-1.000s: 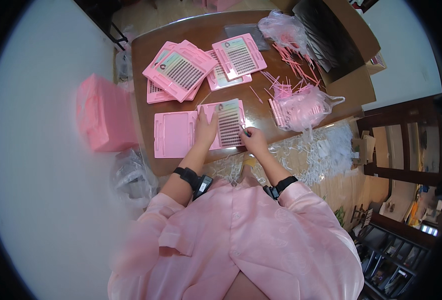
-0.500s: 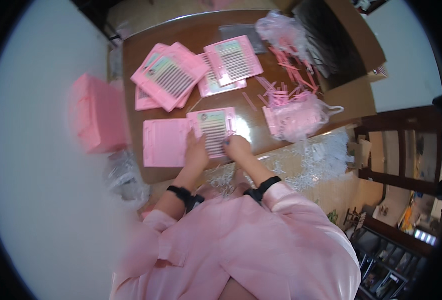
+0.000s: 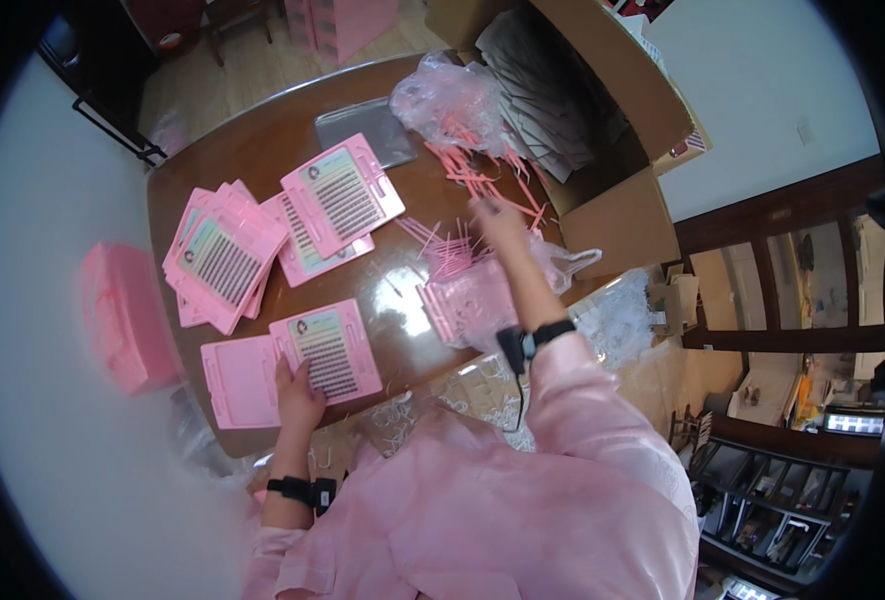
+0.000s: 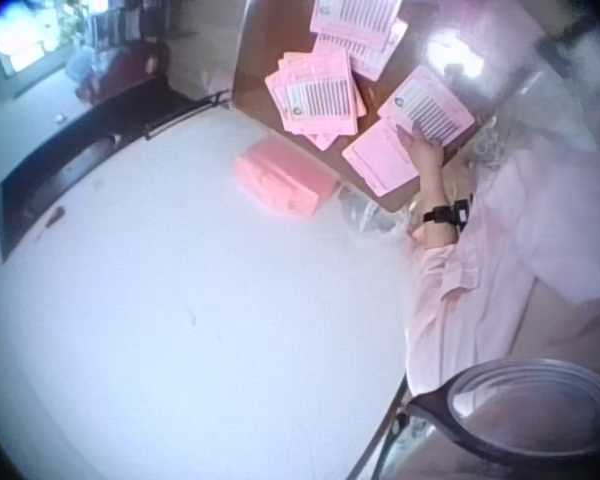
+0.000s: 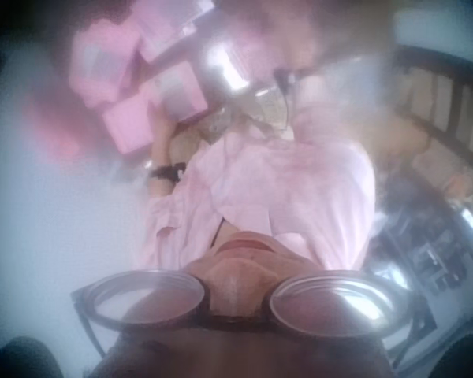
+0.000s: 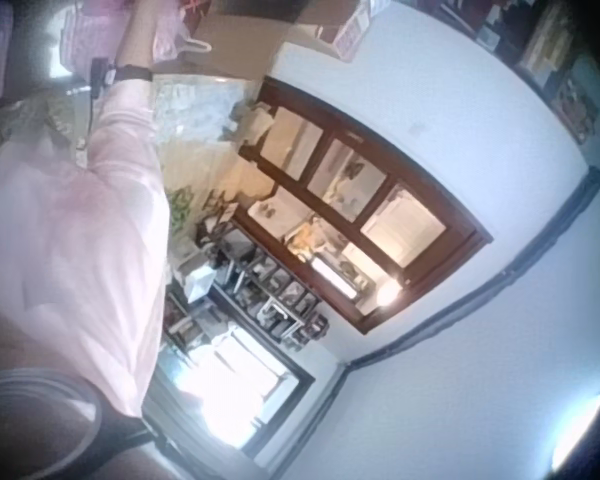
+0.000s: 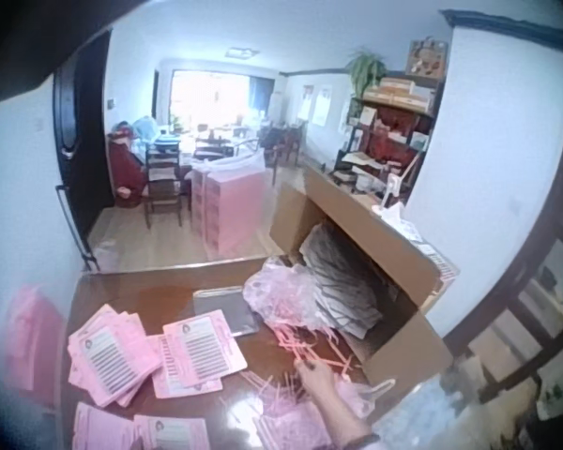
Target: The person repeatedly picks up pink paper sheets and white inserts, folds the pink sheets around the inserts, and stacks the finished units on the table. The person handles the items one at a time, occasionally adjusting the stack and retrieving more materials from nearby boxes.
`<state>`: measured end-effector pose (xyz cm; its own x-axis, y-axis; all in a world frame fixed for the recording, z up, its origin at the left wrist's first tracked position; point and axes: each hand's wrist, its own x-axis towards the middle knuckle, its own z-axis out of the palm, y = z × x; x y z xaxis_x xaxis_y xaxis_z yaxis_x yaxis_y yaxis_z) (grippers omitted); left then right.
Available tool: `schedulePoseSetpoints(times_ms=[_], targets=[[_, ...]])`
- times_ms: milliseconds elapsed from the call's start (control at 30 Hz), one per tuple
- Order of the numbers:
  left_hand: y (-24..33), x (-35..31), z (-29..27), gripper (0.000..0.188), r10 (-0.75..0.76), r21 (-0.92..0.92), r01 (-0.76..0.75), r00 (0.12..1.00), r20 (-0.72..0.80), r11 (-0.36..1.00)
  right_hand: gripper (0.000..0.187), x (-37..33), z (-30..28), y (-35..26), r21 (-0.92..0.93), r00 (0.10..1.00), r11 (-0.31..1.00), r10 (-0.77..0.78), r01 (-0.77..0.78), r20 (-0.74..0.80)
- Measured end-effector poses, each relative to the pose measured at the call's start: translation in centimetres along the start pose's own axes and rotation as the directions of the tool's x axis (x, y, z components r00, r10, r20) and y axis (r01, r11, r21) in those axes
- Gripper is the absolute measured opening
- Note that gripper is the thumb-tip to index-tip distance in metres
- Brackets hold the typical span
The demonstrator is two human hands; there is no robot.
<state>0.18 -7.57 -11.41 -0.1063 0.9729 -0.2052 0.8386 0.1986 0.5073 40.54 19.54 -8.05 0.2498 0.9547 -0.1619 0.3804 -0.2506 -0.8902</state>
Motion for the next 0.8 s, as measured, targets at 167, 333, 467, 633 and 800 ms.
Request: schedulePoseSetpoints(times_ms=[167, 333, 467, 633, 800], targets=[[0.0, 0.2, 0.3, 0.057, -0.141, -0.150, 0.119, 0.980, -0.142, 0.981, 0.049, 20.3, -7.4, 8.9, 0.580, 0.708, 0.770, 0.565, -0.267, -0.424], [0.6, -0.1, 0.4, 0.053, -0.213, -0.148, 0.181, 0.946, -0.242, 0.972, 0.051, 25.4, -15.7, 15.3, -0.043, 0.919, 0.987, 0.131, -0.158, -0.372], [1.5, 0.0, 0.5, 0.049, -0.249, -0.220, 0.189, 0.924, -0.291, 0.957, 0.043, 23.9, -17.2, 14.1, -0.496, 0.967, 0.866, -0.176, 0.064, -0.183], [2.5, 1.3, 0.1, 0.046, -0.192, -0.215, 0.124, 0.923, -0.334, 0.969, 0.039, 22.6, -13.9, 6.2, 0.335, 0.720, 0.923, 0.362, -0.188, -0.592], [4.8, 3.3, -1.3, 0.044, -0.105, -0.221, 0.027, 0.931, -0.350, 0.975, 0.037, 11.9, -9.8, -1.4, 0.452, 0.604, 0.887, 0.311, 0.092, -0.734]])
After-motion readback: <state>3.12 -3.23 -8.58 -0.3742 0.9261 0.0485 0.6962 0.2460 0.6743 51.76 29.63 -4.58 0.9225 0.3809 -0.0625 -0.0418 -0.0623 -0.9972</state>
